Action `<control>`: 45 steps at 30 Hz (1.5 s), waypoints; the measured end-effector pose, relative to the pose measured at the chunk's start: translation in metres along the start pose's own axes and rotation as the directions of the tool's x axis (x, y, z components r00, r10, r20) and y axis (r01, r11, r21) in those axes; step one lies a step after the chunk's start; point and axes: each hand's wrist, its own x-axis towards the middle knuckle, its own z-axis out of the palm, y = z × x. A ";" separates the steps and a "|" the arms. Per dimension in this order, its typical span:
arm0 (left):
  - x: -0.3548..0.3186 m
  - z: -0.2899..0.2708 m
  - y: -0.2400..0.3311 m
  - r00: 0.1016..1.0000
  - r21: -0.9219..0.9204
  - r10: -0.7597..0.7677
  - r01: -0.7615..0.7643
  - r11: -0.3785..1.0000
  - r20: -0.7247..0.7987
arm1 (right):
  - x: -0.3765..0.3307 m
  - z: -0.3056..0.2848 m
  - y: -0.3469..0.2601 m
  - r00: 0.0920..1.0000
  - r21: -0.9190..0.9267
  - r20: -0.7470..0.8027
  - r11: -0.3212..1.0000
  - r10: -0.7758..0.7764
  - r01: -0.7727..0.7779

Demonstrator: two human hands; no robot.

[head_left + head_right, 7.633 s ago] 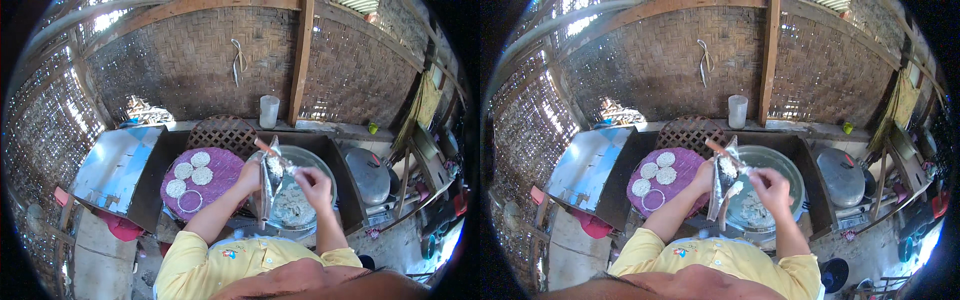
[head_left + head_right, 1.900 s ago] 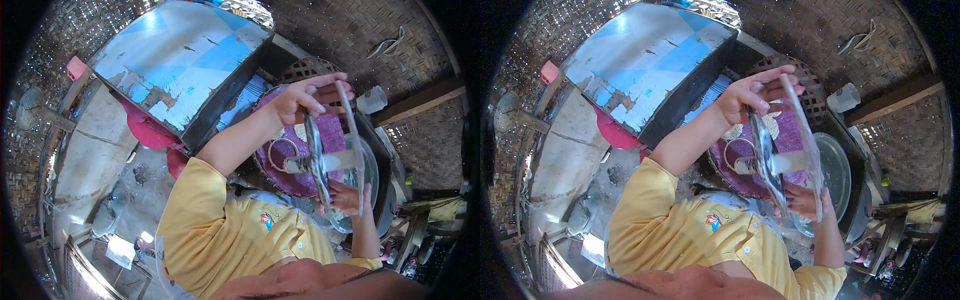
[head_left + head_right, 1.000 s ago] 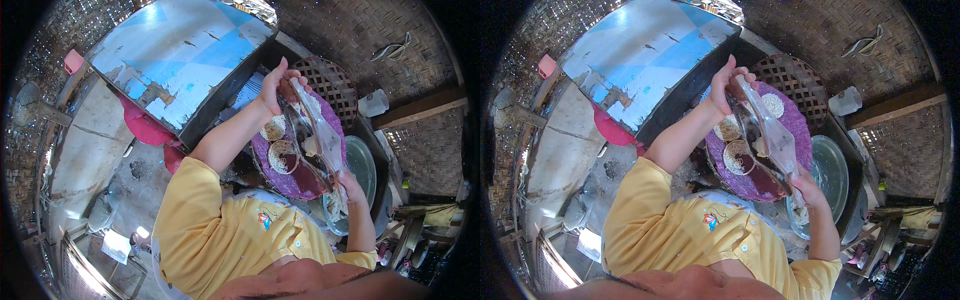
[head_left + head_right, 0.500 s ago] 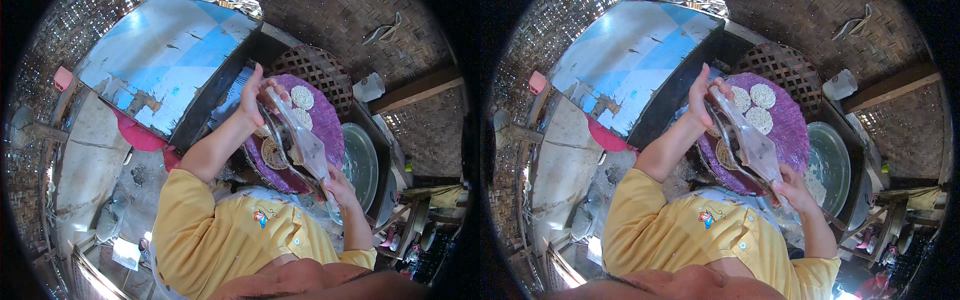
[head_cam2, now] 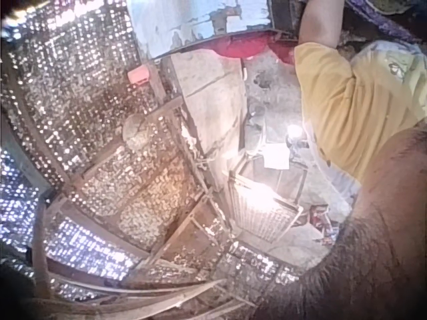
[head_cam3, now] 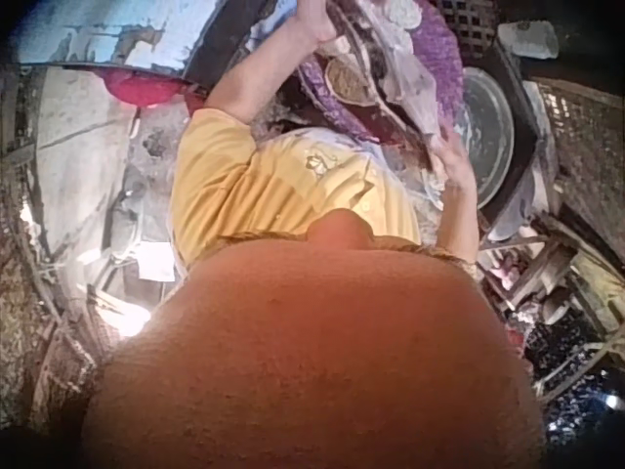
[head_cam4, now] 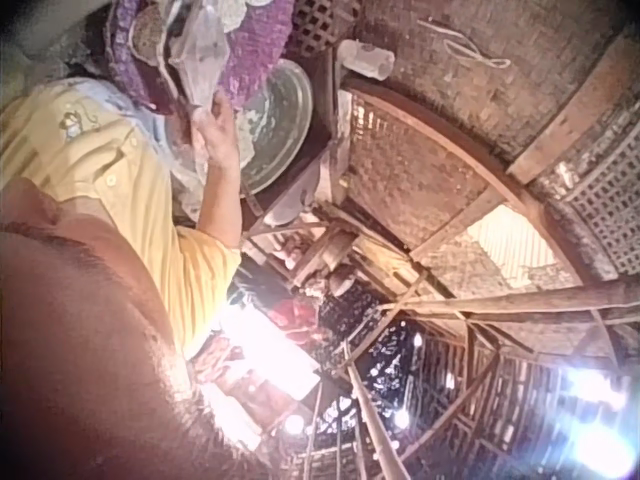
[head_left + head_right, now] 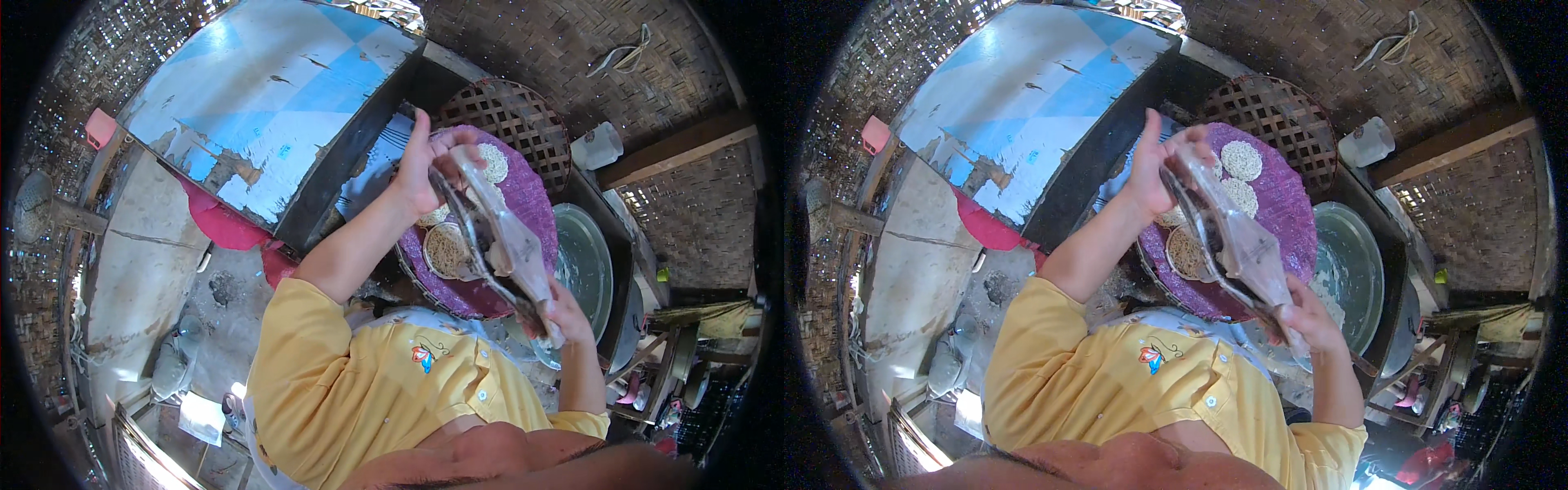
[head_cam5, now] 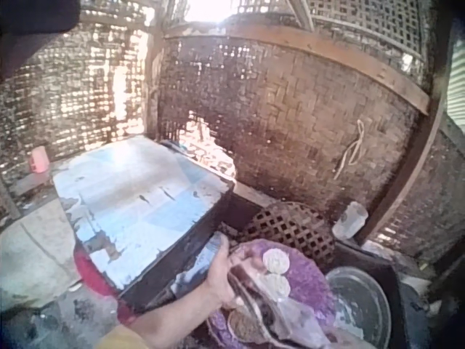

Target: The person prepares crackers by using a spoon to scoop a dough mixture from a large bowl onto a specialized extruder tool and then pressing the mixture through a ring template onto a purple surface.

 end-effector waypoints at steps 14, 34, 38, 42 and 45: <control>-0.067 -0.022 -0.001 0.953 0.639 0.302 -0.251 0.727 0.031 | 0.090 0.012 0.004 0.903 -0.736 -0.101 0.642 -0.418 0.215; -0.094 -0.056 0.045 0.797 0.757 0.275 -0.600 0.258 0.538 | 0.114 0.017 0.019 0.798 -0.953 -0.010 0.247 -0.602 0.174; -0.092 -0.057 0.049 0.777 0.708 0.239 -0.630 0.319 0.583 | 0.094 0.002 0.001 0.716 -0.949 -0.042 0.253 -0.697 0.190; -0.085 -0.058 0.049 0.782 0.679 0.216 -0.617 0.397 0.584 | 0.077 -0.030 0.007 0.734 -0.936 -0.248 0.351 -0.632 -0.014; -0.085 -0.057 0.047 0.788 0.697 0.228 -0.614 0.370 0.572 | 0.074 -0.041 0.018 0.754 -0.918 -0.327 0.381 -0.569 -0.110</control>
